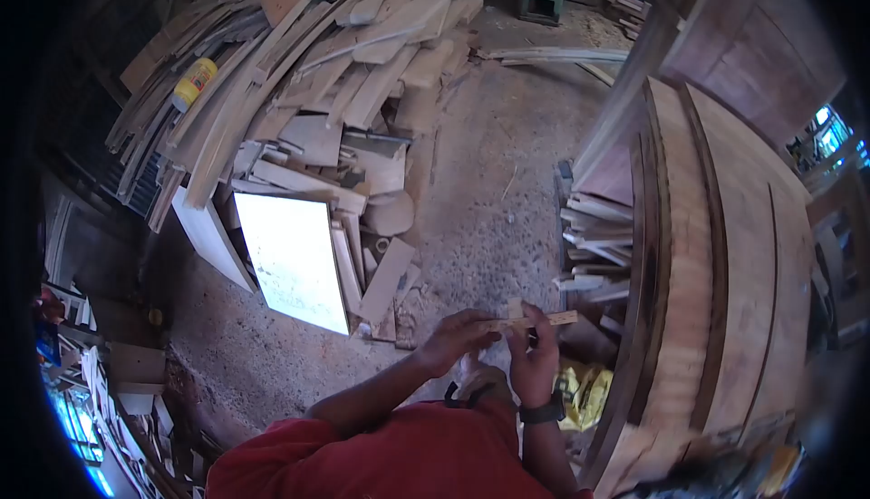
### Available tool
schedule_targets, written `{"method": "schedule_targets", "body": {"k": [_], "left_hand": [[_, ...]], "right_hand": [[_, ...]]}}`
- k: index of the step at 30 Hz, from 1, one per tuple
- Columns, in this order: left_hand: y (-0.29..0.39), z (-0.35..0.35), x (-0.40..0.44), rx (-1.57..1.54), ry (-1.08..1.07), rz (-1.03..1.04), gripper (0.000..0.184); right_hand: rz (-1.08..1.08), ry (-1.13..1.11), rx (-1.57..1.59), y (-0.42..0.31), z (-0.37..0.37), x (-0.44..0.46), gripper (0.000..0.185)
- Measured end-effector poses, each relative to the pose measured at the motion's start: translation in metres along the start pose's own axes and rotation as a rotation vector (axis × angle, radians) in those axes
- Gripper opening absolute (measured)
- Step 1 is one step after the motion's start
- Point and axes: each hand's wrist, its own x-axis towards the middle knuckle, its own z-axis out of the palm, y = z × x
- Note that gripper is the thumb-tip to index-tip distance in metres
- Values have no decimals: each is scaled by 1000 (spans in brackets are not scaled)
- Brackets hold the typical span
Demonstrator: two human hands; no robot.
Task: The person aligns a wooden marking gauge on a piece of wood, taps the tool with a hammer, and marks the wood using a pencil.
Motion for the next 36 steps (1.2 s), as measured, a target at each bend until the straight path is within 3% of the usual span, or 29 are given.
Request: {"method": "schedule_targets", "body": {"k": [2, 3, 6, 10, 16, 20, 24, 30, 36], "left_hand": [[12, -14, 8, 69, 104, -14, 45], [26, 8, 62, -5, 160, -113, 45], [109, 8, 138, 150, 234, -106, 38], [143, -14, 229, 164, 171, 1, 40], [205, -41, 384, 173, 101, -40, 38], [267, -70, 495, 431, -28, 15, 30], [355, -63, 588, 425, -99, 52, 30], [450, -31, 741, 353, -145, -68, 33], [475, -40, 909, 234, -116, -230, 36]], "right_hand": [[99, -117, 46, 6, 10, 19, 47], [225, -159, 18, 12, -15, 82, 47], [101, -189, -43, 24, 4, 191, 46], [99, -154, 16, 52, 17, 283, 46], [121, -88, -93, 82, 30, 435, 45], [179, -5, -57, 105, 52, 535, 45], [210, 94, -5, 113, 65, 641, 47], [206, 232, 37, 141, 60, 795, 47], [265, 290, 68, 235, 50, 938, 49]]}}
